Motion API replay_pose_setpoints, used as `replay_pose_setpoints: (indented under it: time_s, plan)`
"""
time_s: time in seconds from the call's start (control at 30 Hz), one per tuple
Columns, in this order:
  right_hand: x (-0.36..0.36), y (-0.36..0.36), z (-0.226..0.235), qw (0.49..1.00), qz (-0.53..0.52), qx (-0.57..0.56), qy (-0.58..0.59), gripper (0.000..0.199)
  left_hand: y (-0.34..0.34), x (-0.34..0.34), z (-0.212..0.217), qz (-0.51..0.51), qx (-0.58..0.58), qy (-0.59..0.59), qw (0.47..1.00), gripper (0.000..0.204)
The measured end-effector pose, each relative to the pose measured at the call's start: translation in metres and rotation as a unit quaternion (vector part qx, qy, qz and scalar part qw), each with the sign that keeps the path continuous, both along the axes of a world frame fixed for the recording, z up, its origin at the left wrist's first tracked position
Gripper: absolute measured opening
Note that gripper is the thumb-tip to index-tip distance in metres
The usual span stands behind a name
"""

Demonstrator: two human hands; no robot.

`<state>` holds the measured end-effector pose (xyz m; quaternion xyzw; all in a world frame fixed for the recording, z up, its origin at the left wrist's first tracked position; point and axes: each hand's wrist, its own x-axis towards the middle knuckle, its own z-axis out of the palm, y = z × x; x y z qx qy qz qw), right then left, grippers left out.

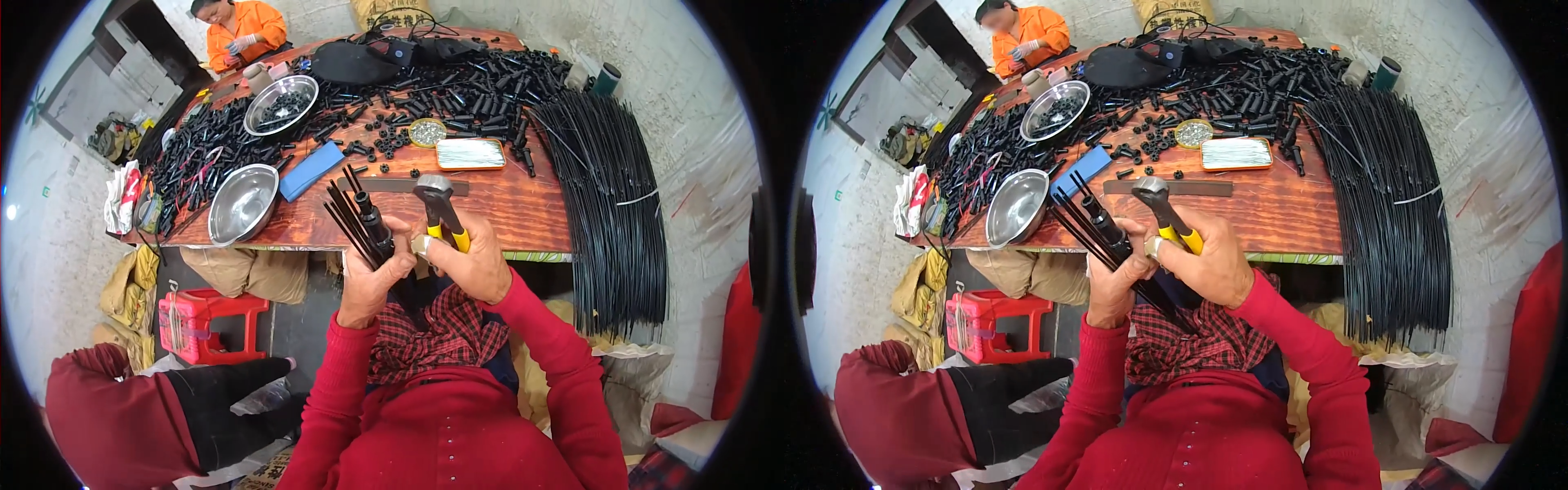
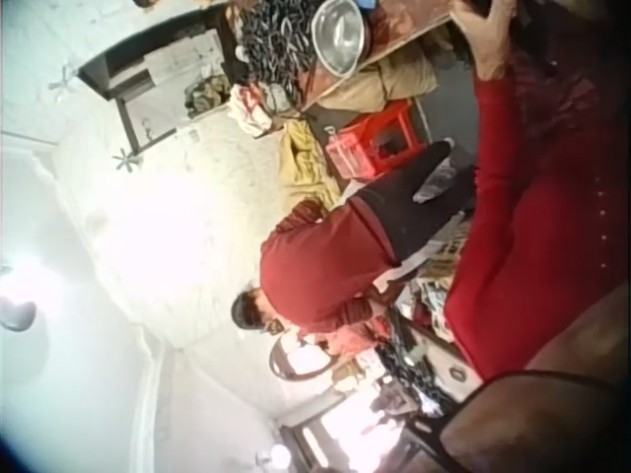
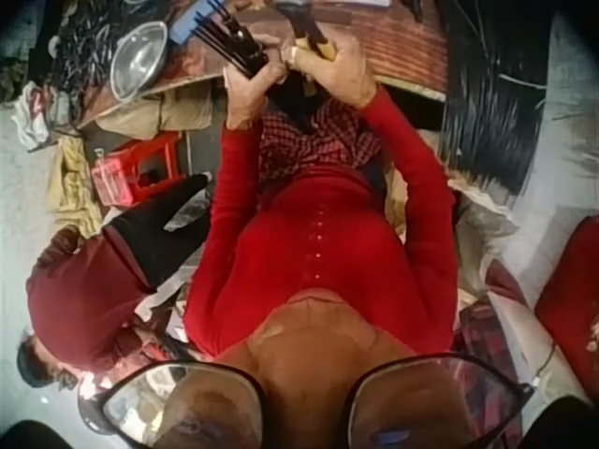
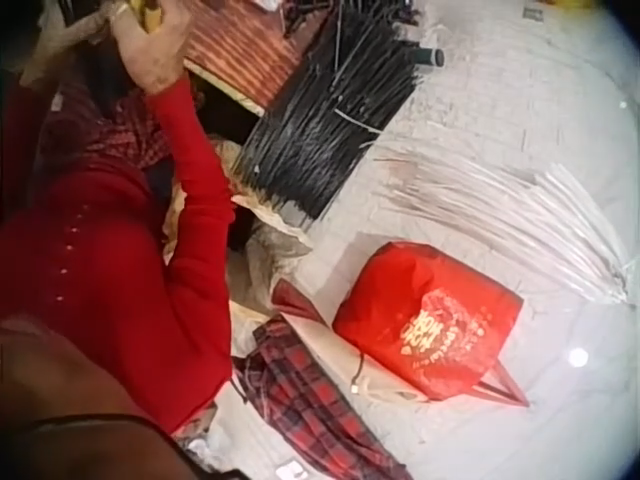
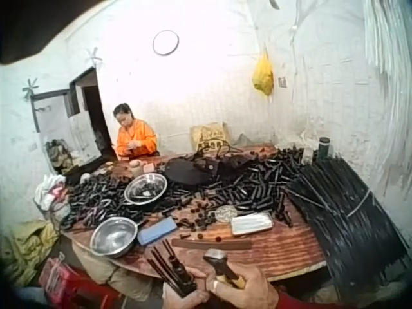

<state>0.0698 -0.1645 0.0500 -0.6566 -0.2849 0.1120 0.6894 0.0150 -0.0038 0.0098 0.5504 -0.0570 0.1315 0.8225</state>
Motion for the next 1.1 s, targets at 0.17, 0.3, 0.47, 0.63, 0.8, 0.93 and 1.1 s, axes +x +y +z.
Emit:
replay_pose_setpoints:
  time_s: [0.17, 0.3, 0.47, 0.63, 0.8, 0.93, 1.1]
  plan:
    - [-0.005, 0.004, 0.008, 0.994, 0.033, 0.046, 0.097, 0.011, -0.001, -0.004, 0.004, -0.021, -0.013, -0.017, 1.0, 0.058]
    - [-0.007, 0.012, 0.015, 0.988, 0.046, 0.104, 0.101, 0.011, 0.0, -0.005, 0.003, -0.016, 0.013, -0.014, 1.0, 0.065]
    - [-0.006, 0.014, 0.012, 0.989, 0.028, 0.097, 0.106, 0.009, 0.001, -0.005, 0.003, -0.008, 0.03, -0.003, 1.0, 0.06]
    - [-0.004, 0.015, 0.008, 0.992, 0.024, 0.075, 0.101, 0.01, 0.001, -0.005, 0.003, 0.009, 0.053, 0.004, 0.999, 0.059]
    - [-0.005, 0.015, 0.011, 0.99, 0.033, 0.089, 0.106, 0.01, -0.002, -0.005, 0.005, 0.021, 0.061, 0.008, 0.998, 0.059]
    - [-0.003, 0.014, 0.003, 0.991, 0.02, 0.084, 0.103, 0.009, -0.001, -0.005, 0.002, 0.02, 0.046, 0.009, 0.999, 0.059]
    - [-0.002, 0.014, -0.001, 0.993, 0.025, 0.072, 0.092, 0.01, -0.003, -0.005, 0.003, 0.016, 0.043, 0.008, 0.999, 0.058]
